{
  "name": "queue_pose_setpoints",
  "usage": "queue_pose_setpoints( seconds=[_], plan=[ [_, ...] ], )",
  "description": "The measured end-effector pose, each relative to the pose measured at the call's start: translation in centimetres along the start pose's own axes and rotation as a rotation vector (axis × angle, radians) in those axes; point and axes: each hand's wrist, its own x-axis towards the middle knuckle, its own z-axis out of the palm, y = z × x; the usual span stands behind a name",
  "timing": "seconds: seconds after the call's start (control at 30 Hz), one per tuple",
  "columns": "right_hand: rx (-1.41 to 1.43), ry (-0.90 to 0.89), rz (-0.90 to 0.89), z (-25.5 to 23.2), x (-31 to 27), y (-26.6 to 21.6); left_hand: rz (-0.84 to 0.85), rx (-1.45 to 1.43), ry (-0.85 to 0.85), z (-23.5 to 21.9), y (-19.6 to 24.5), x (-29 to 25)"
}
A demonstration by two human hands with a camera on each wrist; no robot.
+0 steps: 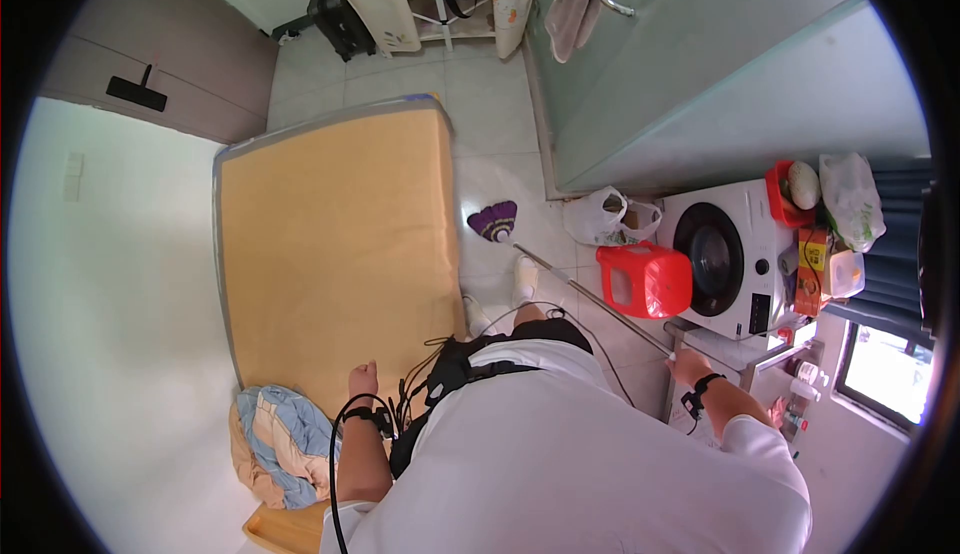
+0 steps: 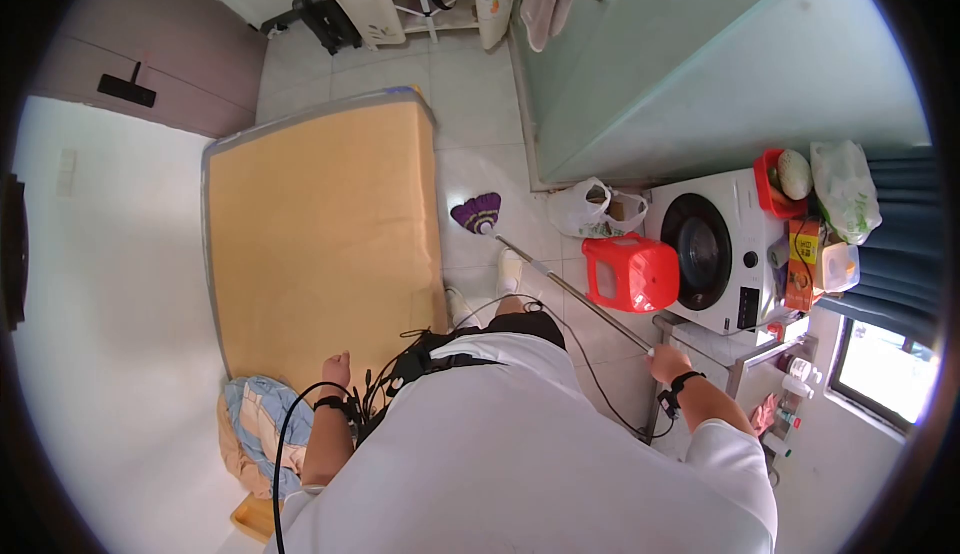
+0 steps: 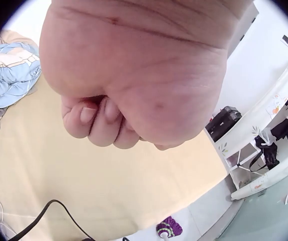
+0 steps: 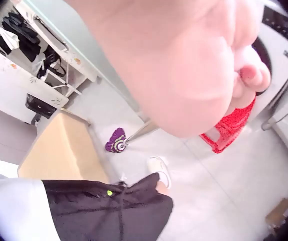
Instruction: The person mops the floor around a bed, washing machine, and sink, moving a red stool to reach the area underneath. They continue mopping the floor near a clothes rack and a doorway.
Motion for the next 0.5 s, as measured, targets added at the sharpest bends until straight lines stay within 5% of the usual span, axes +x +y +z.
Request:
queue_pose_setpoints(
  seconds=[0.17, 0.47, 0.5],
  plan=[
    [0.048, 0.031, 0.053, 3.1, 0.5, -0.7, -0.017, -0.006, -0.028, 2.0, -3.8, 0.7],
    [0.235, 0.351, -0.070, 4.8, 6.8, -12.7, 0.091, 0.045, -0.078, 2.0, -7.2, 3.2],
    [0.203, 0.219, -0.076, 4.4, 8.2, -13.7, 0.101, 0.019, -0.087, 2.4, -8.2, 3.3]
  ],
)
